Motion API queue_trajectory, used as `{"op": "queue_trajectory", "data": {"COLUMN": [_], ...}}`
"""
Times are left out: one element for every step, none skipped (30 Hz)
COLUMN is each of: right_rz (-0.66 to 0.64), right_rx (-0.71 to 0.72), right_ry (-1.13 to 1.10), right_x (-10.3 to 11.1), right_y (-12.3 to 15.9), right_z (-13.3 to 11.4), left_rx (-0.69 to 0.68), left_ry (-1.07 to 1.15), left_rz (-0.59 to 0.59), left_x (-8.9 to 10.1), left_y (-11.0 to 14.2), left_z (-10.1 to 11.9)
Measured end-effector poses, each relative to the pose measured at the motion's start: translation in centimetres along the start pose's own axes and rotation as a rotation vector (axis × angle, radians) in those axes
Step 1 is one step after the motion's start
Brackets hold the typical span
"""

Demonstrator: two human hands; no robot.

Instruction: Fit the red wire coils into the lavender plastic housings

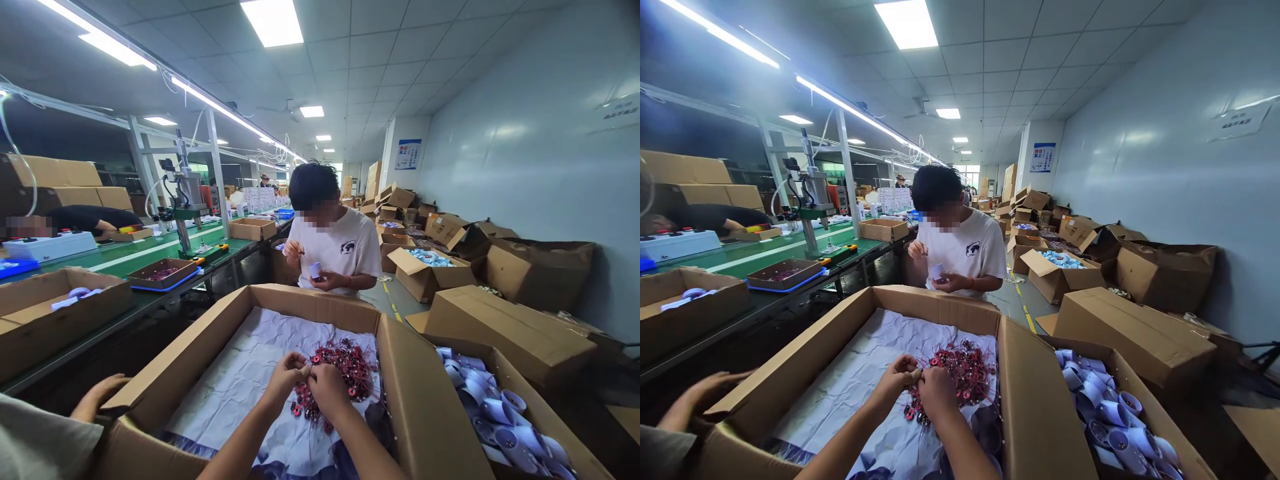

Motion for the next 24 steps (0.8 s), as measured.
{"op": "queue_trajectory", "data": {"right_rz": [-0.005,-0.012,-0.017,-0.021,-0.026,-0.027,-0.024,-0.015,0.002,0.026,0.051,0.074,0.093,0.107,0.119,0.132,0.149,0.170,0.190,0.204,0.210,0.208,0.200,0.188], "right_rx": [-0.004,-0.006,-0.008,-0.008,-0.008,-0.006,-0.005,-0.004,-0.006,-0.007,0.001,0.018,0.043,0.075,0.109,0.138,0.158,0.168,0.173,0.171,0.160,0.144,0.123,0.100], "right_ry": [0.025,0.048,0.070,0.091,0.107,0.117,0.117,0.107,0.088,0.061,0.030,-0.001,-0.030,-0.058,-0.085,-0.114,-0.142,-0.172,-0.202,-0.231,-0.254,-0.271,-0.280,-0.284], "right_x": [-0.1,-0.1,-0.1,-0.1,0.0,0.0,0.1,0.2,0.2,0.2,0.2,0.2,0.2,0.1,0.0,-0.1,-0.2,-0.2,-0.2,-0.3,-0.4,-0.4,-0.5,-0.7], "right_y": [0.0,0.0,0.0,0.0,0.0,0.1,0.1,0.1,0.1,0.2,0.2,0.3,0.3,0.4,0.5,0.5,0.5,0.5,0.5,0.4,0.4,0.3,0.3,0.2], "right_z": [0.0,0.0,0.0,0.0,0.0,0.0,0.0,0.0,0.0,0.0,0.0,0.0,-0.1,-0.1,-0.1,-0.1,0.0,0.1,0.2,0.3,0.5,0.7,0.8,1.0], "left_rx": [0.016,0.028,0.039,0.049,0.064,0.083,0.102,0.120,0.135,0.146,0.154,0.158,0.160,0.160,0.158,0.155,0.152,0.149,0.146,0.142,0.137,0.131,0.122,0.112], "left_ry": [0.013,0.026,0.038,0.052,0.069,0.086,0.103,0.120,0.138,0.155,0.172,0.186,0.198,0.207,0.211,0.210,0.203,0.190,0.170,0.141,0.104,0.060,0.009,-0.049], "left_rz": [0.008,0.011,0.010,0.005,-0.002,-0.012,-0.023,-0.033,-0.038,-0.041,-0.041,-0.040,-0.038,-0.035,-0.030,-0.023,-0.011,0.005,0.028,0.055,0.084,0.114,0.144,0.175], "left_x": [0.0,0.1,0.0,0.0,0.0,-0.1,-0.2,-0.2,-0.3,-0.4,-0.4,-0.5,-0.5,-0.6,-0.6,-0.6,-0.6,-0.5,-0.5,-0.4,-0.3,-0.1,0.1,0.5], "left_y": [-0.1,-0.1,-0.1,-0.1,-0.1,0.0,0.1,0.2,0.2,0.3,0.3,0.2,0.2,0.2,0.1,0.1,0.0,-0.1,-0.2,-0.3,-0.5,-0.7,-0.9,-1.2], "left_z": [-0.2,-0.4,-0.6,-0.8,-0.9,-1.0,-1.1,-1.2,-1.2,-1.2,-1.2,-1.2,-1.2,-1.1,-1.1,-1.2,-1.2,-1.3,-1.5,-1.7,-1.8,-2.0,-2.2,-2.3]}}
Point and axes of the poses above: each hand's wrist, its own y-axis away from the middle knuckle, its own x-axis out of the back of the hand, z = x × y, the point moved 4 cm from there along -y, towards the middle knuckle
